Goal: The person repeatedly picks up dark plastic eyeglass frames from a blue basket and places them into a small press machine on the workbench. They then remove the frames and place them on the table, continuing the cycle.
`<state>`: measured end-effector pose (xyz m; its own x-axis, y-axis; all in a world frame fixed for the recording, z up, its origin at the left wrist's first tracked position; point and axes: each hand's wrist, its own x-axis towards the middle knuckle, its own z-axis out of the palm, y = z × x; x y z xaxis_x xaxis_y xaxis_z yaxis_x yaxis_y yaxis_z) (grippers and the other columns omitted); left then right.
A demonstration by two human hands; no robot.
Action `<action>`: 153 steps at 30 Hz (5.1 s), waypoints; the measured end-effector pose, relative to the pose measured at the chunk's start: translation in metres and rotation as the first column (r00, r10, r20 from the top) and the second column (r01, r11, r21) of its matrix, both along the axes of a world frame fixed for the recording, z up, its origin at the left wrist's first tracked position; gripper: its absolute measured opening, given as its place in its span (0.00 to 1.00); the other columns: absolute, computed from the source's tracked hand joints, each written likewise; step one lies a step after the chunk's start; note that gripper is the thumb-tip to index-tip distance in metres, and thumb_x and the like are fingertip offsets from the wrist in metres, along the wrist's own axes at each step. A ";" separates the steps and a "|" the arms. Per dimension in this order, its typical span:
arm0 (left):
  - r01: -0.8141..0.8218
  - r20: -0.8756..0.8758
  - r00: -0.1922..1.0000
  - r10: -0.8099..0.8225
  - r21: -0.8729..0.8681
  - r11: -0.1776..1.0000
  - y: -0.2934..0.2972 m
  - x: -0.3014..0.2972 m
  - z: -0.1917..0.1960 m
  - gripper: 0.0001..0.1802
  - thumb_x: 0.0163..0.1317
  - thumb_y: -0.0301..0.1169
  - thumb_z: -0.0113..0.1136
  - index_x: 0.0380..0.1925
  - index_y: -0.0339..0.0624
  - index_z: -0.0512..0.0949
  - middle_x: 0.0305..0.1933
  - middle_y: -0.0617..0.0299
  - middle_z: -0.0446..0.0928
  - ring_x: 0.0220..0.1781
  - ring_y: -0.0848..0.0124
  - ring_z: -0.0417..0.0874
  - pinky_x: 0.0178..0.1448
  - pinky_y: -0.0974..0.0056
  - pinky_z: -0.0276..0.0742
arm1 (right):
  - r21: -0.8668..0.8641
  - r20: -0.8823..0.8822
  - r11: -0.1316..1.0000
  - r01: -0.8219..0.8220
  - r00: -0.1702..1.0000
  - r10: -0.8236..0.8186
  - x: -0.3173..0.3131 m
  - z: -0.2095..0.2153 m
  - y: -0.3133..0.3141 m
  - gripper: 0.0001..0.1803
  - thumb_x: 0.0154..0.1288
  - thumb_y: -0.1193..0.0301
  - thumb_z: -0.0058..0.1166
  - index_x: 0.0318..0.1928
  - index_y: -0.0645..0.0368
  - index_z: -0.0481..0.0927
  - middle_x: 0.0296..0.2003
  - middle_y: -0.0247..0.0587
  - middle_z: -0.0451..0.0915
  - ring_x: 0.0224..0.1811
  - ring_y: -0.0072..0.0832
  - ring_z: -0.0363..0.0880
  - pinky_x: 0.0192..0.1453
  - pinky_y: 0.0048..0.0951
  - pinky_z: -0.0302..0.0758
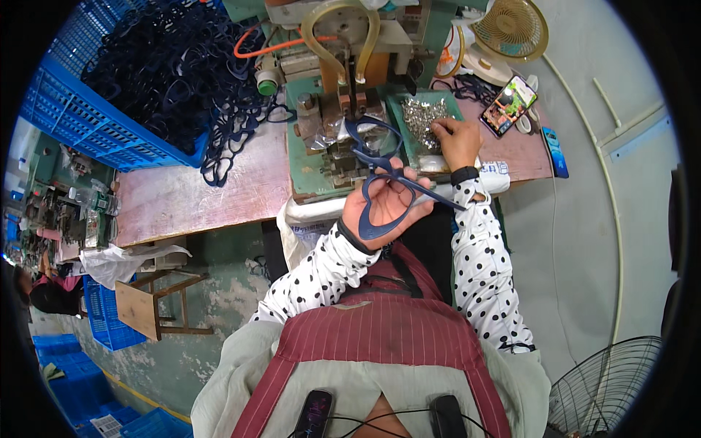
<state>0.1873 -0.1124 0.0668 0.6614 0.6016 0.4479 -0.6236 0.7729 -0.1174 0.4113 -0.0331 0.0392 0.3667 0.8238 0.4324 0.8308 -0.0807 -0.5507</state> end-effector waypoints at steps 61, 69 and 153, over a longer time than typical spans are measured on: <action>-0.358 -0.259 -0.030 0.965 0.905 0.231 -0.037 -0.064 0.074 0.13 0.71 0.37 0.47 0.39 0.39 0.74 0.30 0.54 0.76 0.27 0.71 0.72 0.30 0.69 0.69 | 0.348 0.044 0.321 -0.881 0.358 0.933 -0.124 0.266 -0.078 0.06 0.55 0.83 0.58 0.34 0.64 0.79 0.33 0.38 0.77 0.37 0.26 0.75 0.41 0.24 0.71; -0.446 -0.085 -0.225 0.971 0.895 -0.025 0.053 -0.113 0.140 0.17 0.69 0.33 0.55 0.53 0.33 0.71 0.42 0.52 0.82 0.38 0.71 0.79 0.46 0.68 0.75 | 0.483 -0.341 0.792 -0.373 0.753 0.563 -0.116 0.124 -0.057 0.05 0.57 0.79 0.61 0.35 0.59 0.85 0.33 0.37 0.82 0.38 0.28 0.76 0.43 0.26 0.72; 0.530 0.445 -0.846 0.295 0.764 0.368 -0.038 -0.252 -0.020 0.12 0.60 0.24 0.51 0.42 0.28 0.76 0.40 0.46 0.80 0.42 0.52 0.79 0.50 0.56 0.71 | -0.759 -0.466 0.245 -0.603 0.766 0.443 -0.248 -0.275 -0.114 0.15 0.61 0.56 0.53 0.37 0.52 0.85 0.39 0.40 0.85 0.46 0.39 0.80 0.53 0.49 0.70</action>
<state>-0.0648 -0.1504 0.0470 -0.2128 0.8116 0.5440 0.9299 -0.0027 0.3678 0.1631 -0.1474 -0.2357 -0.3123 0.7369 -0.5996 0.8076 -0.1264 -0.5760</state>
